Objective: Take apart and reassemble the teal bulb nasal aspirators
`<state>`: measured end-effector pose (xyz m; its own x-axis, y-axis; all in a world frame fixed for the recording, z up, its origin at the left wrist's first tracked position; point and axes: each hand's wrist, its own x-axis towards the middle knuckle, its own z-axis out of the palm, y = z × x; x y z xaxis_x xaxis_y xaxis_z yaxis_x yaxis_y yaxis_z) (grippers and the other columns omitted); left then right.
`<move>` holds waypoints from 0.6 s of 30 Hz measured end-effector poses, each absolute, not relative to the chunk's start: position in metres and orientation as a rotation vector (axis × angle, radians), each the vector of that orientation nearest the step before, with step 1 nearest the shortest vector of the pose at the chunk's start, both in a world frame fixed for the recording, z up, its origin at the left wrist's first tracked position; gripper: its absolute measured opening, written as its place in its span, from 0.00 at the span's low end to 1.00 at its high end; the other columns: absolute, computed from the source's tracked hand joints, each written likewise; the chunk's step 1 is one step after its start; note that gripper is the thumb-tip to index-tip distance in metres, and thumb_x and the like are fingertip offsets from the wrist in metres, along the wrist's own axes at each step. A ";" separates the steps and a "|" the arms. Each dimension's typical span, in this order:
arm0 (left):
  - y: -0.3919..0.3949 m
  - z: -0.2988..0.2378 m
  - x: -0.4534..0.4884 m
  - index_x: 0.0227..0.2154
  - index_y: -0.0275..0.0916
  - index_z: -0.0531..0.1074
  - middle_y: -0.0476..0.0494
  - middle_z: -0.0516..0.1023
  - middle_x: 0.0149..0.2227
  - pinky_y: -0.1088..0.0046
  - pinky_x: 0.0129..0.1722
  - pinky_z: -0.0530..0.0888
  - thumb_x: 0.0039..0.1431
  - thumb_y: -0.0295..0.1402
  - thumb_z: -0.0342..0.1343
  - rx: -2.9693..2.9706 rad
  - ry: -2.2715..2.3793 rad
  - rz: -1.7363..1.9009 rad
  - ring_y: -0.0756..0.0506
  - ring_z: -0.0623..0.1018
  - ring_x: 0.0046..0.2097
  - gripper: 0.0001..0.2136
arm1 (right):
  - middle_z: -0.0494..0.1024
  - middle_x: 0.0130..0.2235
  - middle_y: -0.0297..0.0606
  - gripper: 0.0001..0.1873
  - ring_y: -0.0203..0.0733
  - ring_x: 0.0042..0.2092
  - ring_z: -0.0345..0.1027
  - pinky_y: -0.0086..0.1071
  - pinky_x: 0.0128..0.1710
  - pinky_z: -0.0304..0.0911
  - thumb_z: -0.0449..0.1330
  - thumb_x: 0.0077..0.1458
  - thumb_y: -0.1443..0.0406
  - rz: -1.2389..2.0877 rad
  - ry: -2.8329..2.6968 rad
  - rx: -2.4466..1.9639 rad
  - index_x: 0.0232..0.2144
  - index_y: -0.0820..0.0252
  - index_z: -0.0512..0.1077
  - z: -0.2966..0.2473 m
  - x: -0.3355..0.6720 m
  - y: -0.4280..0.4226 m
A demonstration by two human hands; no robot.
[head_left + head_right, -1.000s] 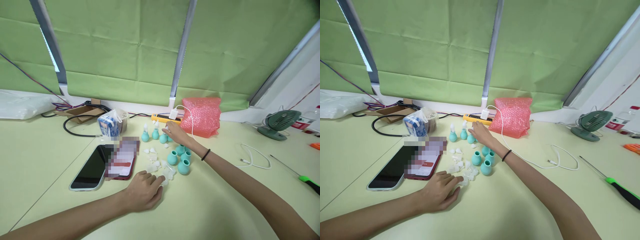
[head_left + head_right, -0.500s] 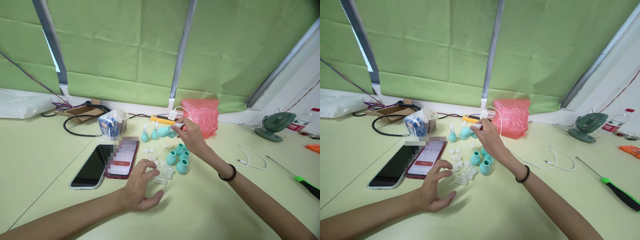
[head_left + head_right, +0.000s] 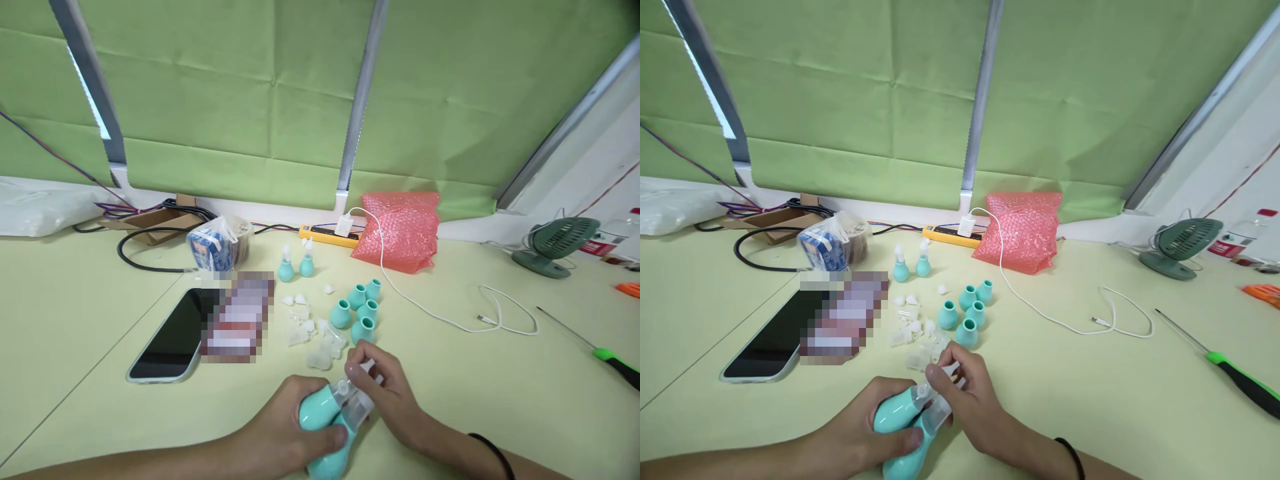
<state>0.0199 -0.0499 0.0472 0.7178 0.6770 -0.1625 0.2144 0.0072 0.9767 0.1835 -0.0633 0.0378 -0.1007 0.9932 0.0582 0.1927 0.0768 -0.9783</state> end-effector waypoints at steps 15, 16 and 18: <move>-0.015 0.027 0.016 0.28 0.32 0.67 0.51 0.63 0.20 0.82 0.16 0.61 0.45 0.39 0.57 1.492 0.538 0.194 0.54 0.65 0.20 0.14 | 0.58 0.12 0.28 0.24 0.29 0.15 0.50 0.24 0.13 0.45 0.52 0.43 0.47 1.452 -1.014 -1.292 0.12 0.60 0.56 0.016 0.182 -0.055; -0.014 0.027 0.016 0.29 0.32 0.67 0.51 0.63 0.20 0.82 0.17 0.61 0.44 0.39 0.57 1.493 0.538 0.202 0.54 0.65 0.20 0.14 | 0.58 0.11 0.27 0.24 0.29 0.14 0.49 0.24 0.13 0.45 0.52 0.44 0.48 1.464 -0.982 -1.282 0.12 0.60 0.55 0.015 0.181 -0.055; -0.014 0.028 0.016 0.29 0.33 0.68 0.52 0.62 0.21 0.82 0.17 0.61 0.44 0.39 0.57 1.487 0.537 0.201 0.54 0.64 0.20 0.14 | 0.57 0.11 0.27 0.24 0.29 0.14 0.50 0.24 0.13 0.45 0.51 0.44 0.48 1.468 -0.953 -1.263 0.11 0.60 0.55 0.015 0.181 -0.055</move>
<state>0.0158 -0.0142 0.0275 0.8677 0.4475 -0.2165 0.1954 0.0934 0.9763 0.1809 -0.0546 0.0146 -0.0219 0.9677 -0.2513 -0.1646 -0.2514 -0.9538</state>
